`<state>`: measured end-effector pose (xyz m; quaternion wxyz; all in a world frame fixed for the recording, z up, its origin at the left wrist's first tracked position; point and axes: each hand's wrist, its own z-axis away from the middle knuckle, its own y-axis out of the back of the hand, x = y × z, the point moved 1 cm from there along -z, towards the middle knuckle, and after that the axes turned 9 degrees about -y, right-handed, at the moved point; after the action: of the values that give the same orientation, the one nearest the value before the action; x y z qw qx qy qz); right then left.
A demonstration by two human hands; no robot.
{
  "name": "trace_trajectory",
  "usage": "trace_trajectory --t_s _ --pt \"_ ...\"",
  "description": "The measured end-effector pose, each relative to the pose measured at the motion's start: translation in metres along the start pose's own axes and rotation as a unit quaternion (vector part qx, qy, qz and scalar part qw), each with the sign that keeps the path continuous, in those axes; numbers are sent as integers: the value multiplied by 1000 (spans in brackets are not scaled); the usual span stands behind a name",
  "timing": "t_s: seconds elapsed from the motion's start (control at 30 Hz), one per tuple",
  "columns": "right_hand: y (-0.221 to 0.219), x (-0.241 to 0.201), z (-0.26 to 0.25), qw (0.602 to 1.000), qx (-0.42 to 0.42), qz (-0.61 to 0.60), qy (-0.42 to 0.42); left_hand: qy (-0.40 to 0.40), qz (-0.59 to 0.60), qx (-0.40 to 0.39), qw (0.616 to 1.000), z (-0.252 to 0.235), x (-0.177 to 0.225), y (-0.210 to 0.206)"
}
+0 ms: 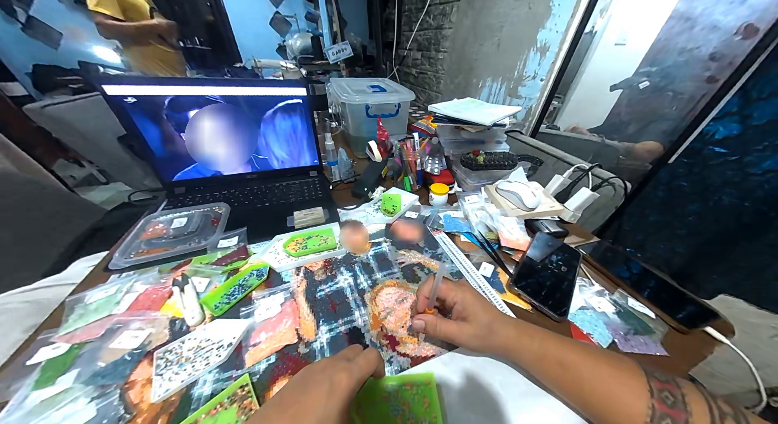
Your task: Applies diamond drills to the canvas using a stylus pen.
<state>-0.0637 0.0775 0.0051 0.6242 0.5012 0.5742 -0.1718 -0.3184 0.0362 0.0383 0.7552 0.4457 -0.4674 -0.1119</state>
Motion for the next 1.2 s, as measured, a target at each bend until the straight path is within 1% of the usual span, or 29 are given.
trace_trajectory --t_s 0.5,0.63,0.8,0.93,1.1,1.2 --pt "0 3 -1 1000 -8 16 16 2 -3 9 1000 0 0 -1" --pt "-1 0 0 997 -13 68 31 9 -3 8 1000 -1 2 -1" --pt "-4 -7 1 987 -13 145 73 20 3 4 1000 -2 3 0" --pt "-7 -12 2 982 -9 175 77 30 -2 -1 1000 -3 5 1" --pt "-9 -13 2 980 -13 178 93 51 -13 -6 999 -4 10 2" --pt "-8 -6 2 984 10 145 104 74 -24 1 997 -6 13 1"
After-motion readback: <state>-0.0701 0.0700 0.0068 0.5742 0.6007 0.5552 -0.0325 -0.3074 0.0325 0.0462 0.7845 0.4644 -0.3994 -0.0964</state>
